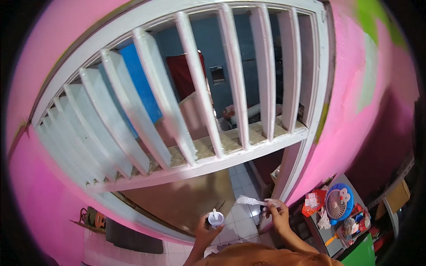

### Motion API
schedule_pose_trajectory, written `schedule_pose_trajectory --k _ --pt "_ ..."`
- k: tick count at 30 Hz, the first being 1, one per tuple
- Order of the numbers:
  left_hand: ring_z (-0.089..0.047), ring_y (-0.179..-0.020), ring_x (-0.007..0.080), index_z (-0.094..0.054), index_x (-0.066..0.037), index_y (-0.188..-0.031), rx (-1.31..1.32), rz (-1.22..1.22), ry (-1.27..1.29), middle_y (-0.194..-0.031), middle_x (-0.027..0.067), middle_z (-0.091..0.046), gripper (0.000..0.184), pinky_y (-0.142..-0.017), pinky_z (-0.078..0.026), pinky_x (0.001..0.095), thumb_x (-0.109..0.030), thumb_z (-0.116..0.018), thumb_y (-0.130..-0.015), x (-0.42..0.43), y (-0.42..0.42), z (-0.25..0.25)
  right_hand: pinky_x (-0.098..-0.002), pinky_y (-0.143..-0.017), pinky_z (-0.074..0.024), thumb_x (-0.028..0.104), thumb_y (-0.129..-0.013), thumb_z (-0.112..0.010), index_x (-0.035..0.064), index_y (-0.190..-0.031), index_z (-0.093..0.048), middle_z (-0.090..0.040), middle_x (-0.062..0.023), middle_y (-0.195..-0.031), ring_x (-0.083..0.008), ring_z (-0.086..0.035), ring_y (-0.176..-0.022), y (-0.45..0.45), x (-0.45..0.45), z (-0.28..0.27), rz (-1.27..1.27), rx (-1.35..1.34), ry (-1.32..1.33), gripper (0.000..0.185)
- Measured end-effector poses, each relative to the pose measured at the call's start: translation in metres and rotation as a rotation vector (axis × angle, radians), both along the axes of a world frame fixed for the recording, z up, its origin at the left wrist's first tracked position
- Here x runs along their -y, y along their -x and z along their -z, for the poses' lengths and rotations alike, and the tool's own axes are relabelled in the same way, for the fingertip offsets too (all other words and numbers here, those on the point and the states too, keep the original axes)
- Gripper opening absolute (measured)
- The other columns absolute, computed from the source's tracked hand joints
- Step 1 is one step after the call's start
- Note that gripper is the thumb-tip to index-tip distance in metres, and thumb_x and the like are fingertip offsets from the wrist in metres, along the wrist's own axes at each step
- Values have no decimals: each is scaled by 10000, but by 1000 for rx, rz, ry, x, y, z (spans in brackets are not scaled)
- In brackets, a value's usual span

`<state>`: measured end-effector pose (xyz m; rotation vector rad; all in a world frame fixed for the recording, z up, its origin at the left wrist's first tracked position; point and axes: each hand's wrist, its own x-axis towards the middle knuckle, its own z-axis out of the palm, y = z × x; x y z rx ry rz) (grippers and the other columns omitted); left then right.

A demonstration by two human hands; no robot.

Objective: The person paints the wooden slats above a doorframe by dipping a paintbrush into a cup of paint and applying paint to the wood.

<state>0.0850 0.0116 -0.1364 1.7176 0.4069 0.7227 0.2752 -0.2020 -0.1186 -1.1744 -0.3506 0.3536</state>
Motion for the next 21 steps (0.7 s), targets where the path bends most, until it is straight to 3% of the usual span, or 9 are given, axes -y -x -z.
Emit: schedule_pose_trajectory --k 3,6,8,14,21 --pt "-557 -1202 203 -483 11 -1324 -27 0 49 -1290 118 -517 679 -1033 -475 350 -94 -871 -777 -2 3 1 -269 -564 -480 149 -1030 -560 -15 -1151 -656 -689 -96 -824 -147 -625 -647 -1 -4 1 -35 53 39 226" --pt "-560 -1196 202 -499 3 -1318 -32 -67 -85 -1281 120 -525 680 -1024 -475 346 -151 -880 -776 -7 8 12 -271 -563 -476 159 -1026 -564 -16 -1153 -654 -689 -97 -822 -149 -622 -641 2 -11 -4 -46 62 49 234" --pt "-562 -1193 205 -509 -1 -1315 -17 -79 -30 -1273 121 -537 689 -1010 -480 348 -193 -887 -771 -3 10 2 -259 -587 -473 159 -1028 -586 0 -1113 -664 -675 -57 -825 -125 -614 -665 4 -14 -12 -75 39 43 197" --pt "-572 -1166 192 -502 0 -1324 -39 -113 56 -1238 110 -553 716 -991 -486 344 -233 -888 -769 -18 23 39 -273 -566 -471 165 -1026 -569 -16 -1142 -642 -670 -95 -819 -159 -620 -640 5 -29 -17 -137 102 53 227" --pt "-573 -1141 188 -491 9 -1327 -3 -234 -22 -1224 110 -547 732 -972 -491 333 -244 -891 -769 -13 39 31 -269 -579 -469 185 -1025 -581 -3 -1142 -639 -652 -85 -813 -160 -617 -639 14 -48 -27 -222 131 60 228"
